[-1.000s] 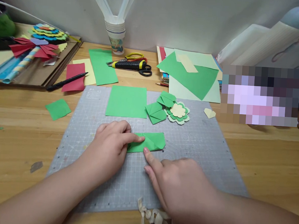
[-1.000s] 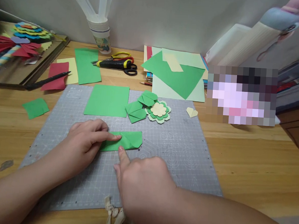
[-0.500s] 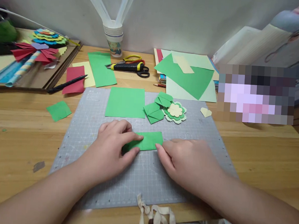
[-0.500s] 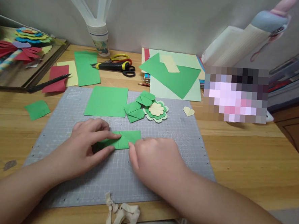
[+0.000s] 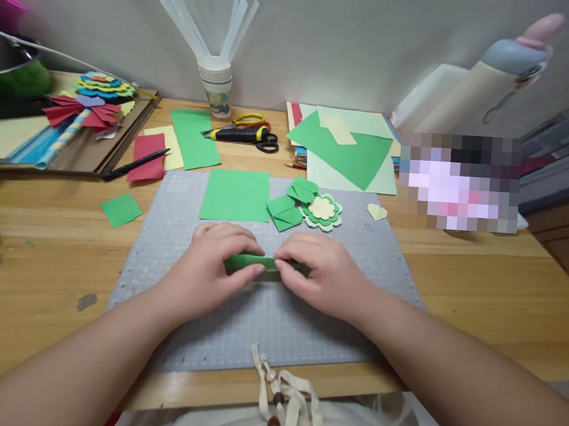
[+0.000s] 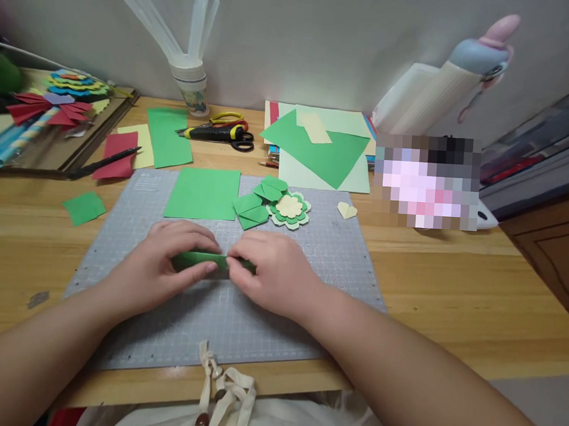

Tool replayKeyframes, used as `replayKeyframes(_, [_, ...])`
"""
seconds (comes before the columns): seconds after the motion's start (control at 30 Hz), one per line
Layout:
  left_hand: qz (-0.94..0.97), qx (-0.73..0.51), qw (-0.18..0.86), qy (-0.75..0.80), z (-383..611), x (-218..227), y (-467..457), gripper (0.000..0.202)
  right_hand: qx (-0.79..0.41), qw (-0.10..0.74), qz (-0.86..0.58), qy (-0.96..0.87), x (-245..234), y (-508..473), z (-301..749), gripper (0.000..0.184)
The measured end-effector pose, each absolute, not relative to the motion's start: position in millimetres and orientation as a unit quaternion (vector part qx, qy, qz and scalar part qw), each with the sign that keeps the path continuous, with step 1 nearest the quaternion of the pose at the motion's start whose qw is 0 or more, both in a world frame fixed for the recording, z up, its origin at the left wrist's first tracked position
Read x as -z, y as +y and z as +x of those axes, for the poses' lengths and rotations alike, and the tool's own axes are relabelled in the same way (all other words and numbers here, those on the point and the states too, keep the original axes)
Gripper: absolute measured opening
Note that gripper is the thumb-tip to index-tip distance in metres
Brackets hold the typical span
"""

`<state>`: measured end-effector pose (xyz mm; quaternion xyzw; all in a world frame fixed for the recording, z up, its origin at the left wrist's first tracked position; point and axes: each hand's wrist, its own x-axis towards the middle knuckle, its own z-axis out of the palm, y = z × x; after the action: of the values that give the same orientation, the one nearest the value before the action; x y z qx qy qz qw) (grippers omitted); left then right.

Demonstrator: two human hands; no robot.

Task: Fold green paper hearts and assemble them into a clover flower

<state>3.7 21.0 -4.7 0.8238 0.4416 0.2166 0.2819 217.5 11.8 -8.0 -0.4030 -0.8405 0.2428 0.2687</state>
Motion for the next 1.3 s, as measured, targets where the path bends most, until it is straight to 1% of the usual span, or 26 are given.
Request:
replayKeyframes(0.07, [0.742, -0.232, 0.399, 0.487, 4.9, 2.0, 20.1, 0.022, -0.388, 0.31, -0.418, -0.761, 6.8, 11.9, 217.4, 0.014])
replayKeyframes(0.13, [0.655, -0.225, 0.496, 0.523, 7.4, -1.2, 17.7, 0.029, -0.501, 0.313, -0.418, -0.69, 5.9, 11.1, 216.0, 0.012])
replayKeyframes(0.23, [0.586, -0.215, 0.566, 0.538, 12.5, -7.9, 13.3, 0.03, -0.568, 0.307, -0.407, -0.646, 5.7, 8.5, 212.6, 0.016])
replayKeyframes(0.33, [0.532, -0.248, 0.61, 0.531, 14.8, -16.2, 12.0, 0.026, -0.622, 0.303, -0.41, -0.594, 6.0, 6.7, 210.4, 0.024])
replayKeyframes(0.4, [0.509, -0.275, 0.622, 0.527, 14.1, -20.8, 14.2, 0.021, -0.656, 0.313, -0.413, -0.549, 6.0, 6.7, 210.1, 0.027])
replayKeyframes(0.53, [0.508, -0.279, 0.625, 0.523, 15.1, -24.7, 21.9, 0.017, -0.663, 0.338, -0.418, -0.521, 7.1, 8.3, 210.7, 0.027])
replayKeyframes(0.67, [0.522, -0.271, 0.62, 0.52, 21.4, -21.6, 26.5, 0.023, -0.651, 0.341, -0.413, -0.538, 9.4, 9.7, 210.8, 0.025])
replayKeyframes(0.93, [0.552, -0.274, 0.592, 0.519, 17.8, -6.1, 24.7, 0.03, -0.605, 0.313, -0.398, -0.615, 11.5, 8.3, 209.7, 0.019])
replayKeyframes(1.03, [0.564, -0.258, 0.585, 0.522, 16.6, -4.2, 22.4, 0.031, -0.575, 0.294, -0.404, -0.647, 10.9, 7.8, 209.8, 0.021])
replayKeyframes(1.2, [0.571, -0.249, 0.595, 0.508, 15.0, -6.6, 18.7, 0.031, -0.577, 0.283, -0.434, -0.632, 10.4, 7.0, 210.1, 0.024])
replayKeyframes(1.3, [0.563, -0.244, 0.596, 0.517, 12.7, -8.1, 16.7, 0.03, -0.585, 0.289, -0.437, -0.619, 9.7, 6.4, 209.2, 0.022])
